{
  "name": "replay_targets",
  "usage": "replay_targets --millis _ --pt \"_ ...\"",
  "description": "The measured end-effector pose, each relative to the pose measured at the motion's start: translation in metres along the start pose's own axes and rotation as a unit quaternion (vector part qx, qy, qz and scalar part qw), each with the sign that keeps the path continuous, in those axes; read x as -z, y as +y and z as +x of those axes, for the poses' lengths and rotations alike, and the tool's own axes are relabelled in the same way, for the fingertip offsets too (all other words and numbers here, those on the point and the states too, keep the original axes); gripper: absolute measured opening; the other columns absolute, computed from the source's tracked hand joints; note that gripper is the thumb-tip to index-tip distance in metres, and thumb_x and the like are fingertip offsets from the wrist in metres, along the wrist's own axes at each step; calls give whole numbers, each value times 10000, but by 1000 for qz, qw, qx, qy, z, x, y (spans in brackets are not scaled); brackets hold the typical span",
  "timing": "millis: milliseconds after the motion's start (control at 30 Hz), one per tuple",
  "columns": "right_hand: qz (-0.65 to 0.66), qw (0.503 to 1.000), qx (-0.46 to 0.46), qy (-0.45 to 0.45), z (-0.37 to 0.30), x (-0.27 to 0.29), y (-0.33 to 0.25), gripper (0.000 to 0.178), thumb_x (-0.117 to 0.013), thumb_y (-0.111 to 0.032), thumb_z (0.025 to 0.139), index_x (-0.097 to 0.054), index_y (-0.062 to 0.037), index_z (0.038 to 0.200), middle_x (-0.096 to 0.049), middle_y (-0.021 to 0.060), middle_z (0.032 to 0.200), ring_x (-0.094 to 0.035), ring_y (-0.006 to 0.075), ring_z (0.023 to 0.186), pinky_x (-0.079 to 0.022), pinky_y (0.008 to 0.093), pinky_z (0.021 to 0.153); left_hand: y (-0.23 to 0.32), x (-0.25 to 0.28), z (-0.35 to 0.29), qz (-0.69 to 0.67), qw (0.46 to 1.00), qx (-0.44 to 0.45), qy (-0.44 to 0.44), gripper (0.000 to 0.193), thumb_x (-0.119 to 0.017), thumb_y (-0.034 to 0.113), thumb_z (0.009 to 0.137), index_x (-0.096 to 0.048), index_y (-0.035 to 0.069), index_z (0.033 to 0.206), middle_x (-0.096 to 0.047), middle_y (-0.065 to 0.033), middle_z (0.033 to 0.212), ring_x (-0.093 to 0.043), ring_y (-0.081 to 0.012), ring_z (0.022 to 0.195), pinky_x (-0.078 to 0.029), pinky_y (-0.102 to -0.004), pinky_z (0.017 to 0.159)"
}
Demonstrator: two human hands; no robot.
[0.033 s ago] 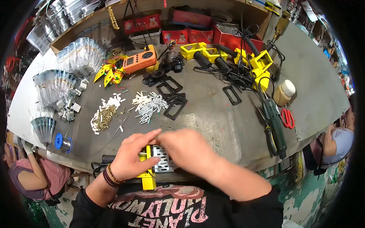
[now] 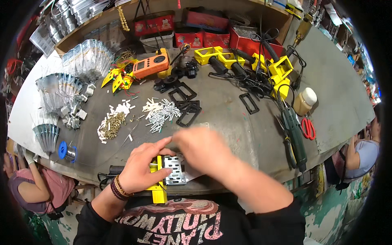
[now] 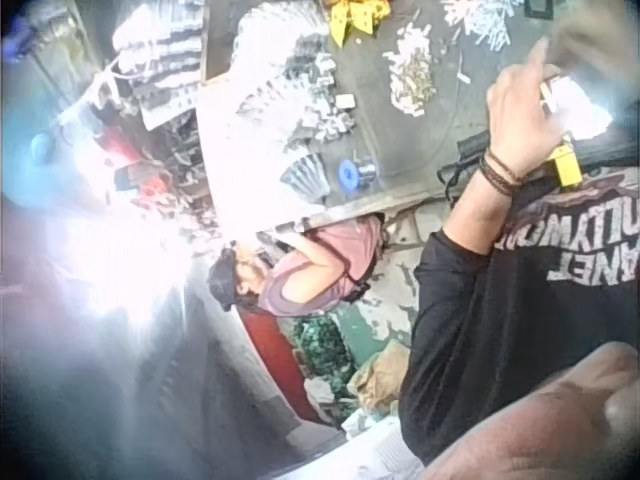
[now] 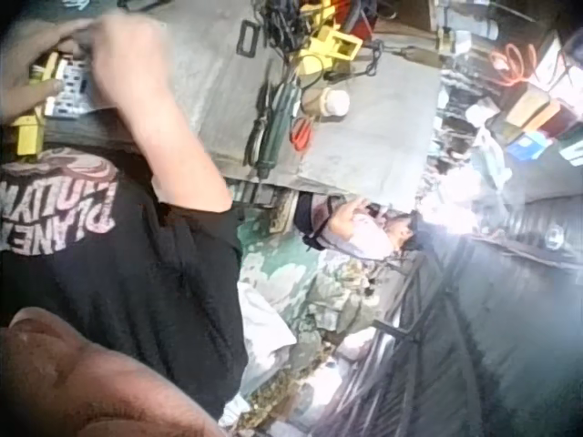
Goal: Assemble wires and components inside a yellow plastic housing and solder connections.
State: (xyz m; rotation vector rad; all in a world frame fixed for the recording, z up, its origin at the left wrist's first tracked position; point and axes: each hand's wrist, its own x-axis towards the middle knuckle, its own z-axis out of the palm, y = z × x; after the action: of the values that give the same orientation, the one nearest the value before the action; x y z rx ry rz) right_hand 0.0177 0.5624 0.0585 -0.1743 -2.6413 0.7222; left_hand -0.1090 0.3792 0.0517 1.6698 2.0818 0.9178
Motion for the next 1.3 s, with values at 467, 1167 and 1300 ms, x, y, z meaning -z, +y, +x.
replay_targets --millis 467,1167,1300 --pt "-83 991 -89 49 72 -20 55 128 -623 -152 880 -672 -53 943 -702 148 950 -659 367 926 -518 458 810 -6 -3 -1 4 1000 3 22 562 -725 242 803 -514 117 1308 -693 4 1113 -575 -276 1122 -410 -439 961" --pt "19 995 95 8 -66 -33 -34 176 -616 -44 759 -638 -42 934 -580 89 884 -580 269 874 -474 380 822 -5 -9 2 -9 999 0 45 470 -723 149 791 -564 69 1225 -710 -19 1063 -600 -260 1051 -420 -389 970" --pt "-4 996 94 9 -65 -35 -40 180 -612 -41 747 -618 -38 927 -573 94 891 -574 274 875 -470 385 824 -3 -7 2 1 999 1 48 469 -721 147 789 -565 67 1224 -712 -17 1059 -604 -259 1040 -424 -386 967"
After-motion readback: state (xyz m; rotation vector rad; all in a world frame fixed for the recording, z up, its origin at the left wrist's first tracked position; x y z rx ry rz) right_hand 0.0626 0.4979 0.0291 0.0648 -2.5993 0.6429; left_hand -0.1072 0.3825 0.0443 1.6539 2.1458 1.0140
